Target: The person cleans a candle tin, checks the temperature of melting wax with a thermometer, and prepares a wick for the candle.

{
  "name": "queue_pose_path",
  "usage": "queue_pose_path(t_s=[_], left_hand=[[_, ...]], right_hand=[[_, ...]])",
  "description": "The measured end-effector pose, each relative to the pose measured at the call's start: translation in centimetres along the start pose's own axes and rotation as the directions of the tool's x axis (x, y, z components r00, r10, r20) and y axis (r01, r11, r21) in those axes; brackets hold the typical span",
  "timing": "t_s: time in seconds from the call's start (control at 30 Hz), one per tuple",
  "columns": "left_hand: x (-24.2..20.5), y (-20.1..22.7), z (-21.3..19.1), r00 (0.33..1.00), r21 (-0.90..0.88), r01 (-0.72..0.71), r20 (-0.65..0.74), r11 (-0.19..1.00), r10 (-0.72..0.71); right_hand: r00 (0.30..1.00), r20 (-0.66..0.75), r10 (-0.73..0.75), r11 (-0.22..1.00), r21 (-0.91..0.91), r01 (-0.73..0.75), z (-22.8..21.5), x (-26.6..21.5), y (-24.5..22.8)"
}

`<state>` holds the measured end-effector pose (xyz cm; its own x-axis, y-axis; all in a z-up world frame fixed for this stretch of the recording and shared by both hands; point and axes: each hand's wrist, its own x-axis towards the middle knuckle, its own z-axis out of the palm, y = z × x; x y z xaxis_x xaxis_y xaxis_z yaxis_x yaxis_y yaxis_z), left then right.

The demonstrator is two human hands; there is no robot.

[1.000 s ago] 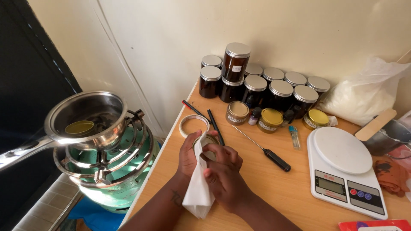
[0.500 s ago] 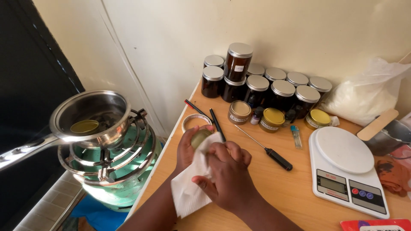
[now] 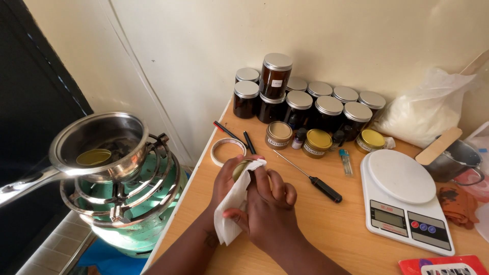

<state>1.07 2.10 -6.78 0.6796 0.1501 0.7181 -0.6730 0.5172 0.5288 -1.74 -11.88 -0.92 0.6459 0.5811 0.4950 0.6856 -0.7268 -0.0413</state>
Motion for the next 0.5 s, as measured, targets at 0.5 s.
queue_pose_path(t_s=[0.5], left_hand=[[2.0,-1.9,-3.1,0.505,-0.850,0.281,-0.263,0.445,-0.822]], right_hand=[[0.974,-0.218,-0.063,0.728,0.658,0.194,-12.9,2.4,-1.3]])
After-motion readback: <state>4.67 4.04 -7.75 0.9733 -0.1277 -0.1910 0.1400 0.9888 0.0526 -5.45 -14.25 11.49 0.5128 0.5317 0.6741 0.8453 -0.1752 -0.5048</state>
